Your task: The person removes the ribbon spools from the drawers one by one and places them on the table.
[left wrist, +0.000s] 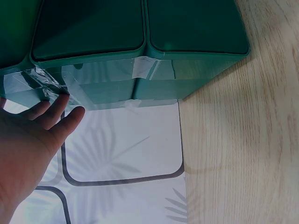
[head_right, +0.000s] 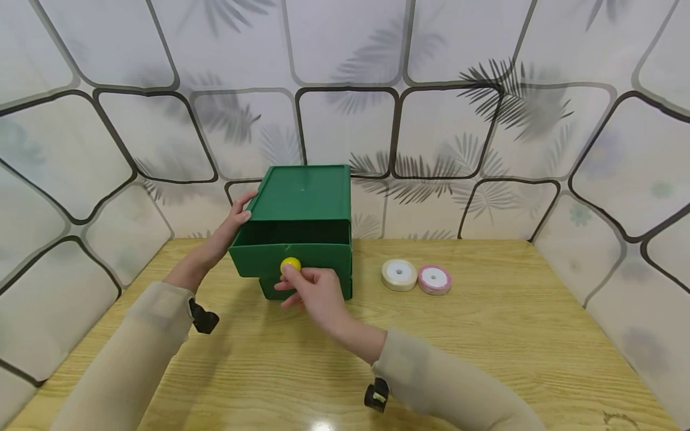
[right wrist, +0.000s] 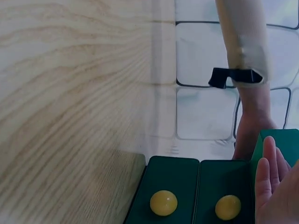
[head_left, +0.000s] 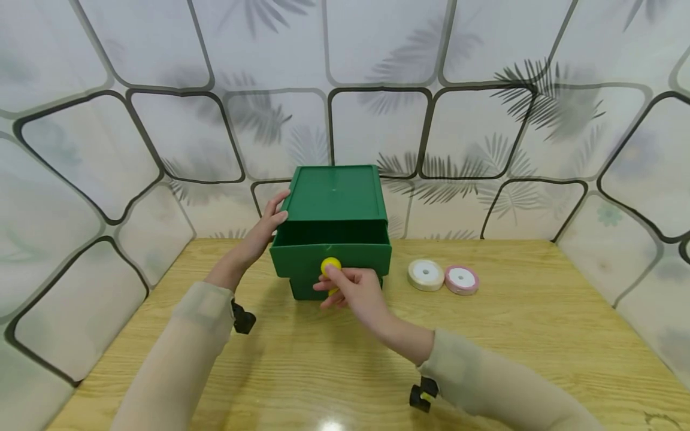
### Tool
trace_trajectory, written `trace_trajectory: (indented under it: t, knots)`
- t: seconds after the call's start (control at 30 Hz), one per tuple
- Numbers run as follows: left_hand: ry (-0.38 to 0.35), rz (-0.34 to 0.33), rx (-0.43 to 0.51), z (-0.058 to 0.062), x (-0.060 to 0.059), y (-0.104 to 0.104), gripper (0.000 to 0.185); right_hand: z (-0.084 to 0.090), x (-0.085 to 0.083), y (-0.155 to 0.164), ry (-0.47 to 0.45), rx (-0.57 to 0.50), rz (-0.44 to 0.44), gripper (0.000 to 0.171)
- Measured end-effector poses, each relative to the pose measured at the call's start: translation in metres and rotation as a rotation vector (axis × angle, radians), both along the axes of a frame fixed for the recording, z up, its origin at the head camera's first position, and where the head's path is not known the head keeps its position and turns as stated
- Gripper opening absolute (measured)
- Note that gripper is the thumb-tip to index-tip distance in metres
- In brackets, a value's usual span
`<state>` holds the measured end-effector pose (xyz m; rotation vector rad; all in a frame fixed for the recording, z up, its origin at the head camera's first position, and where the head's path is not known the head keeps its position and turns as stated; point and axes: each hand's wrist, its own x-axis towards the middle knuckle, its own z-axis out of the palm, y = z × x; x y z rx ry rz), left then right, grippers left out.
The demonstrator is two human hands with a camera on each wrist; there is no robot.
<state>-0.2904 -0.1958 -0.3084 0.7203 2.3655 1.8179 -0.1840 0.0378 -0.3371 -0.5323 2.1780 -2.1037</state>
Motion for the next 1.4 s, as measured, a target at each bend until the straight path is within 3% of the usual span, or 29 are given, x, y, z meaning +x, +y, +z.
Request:
trace_trajectory:
  t: [0.7, 1.4]
  knots:
    - [-0.013, 0.002, -0.006, 0.0, -0.002, 0.0, 0.066, 0.002, -0.046, -0.002, 0.007, 0.029, -0.057, 0.045]
    - [0.001, 0.007, -0.01, -0.002, -0.002, 0.0, 0.068, 0.004, -0.054, -0.004, -0.016, 0.033, -0.079, 0.043]
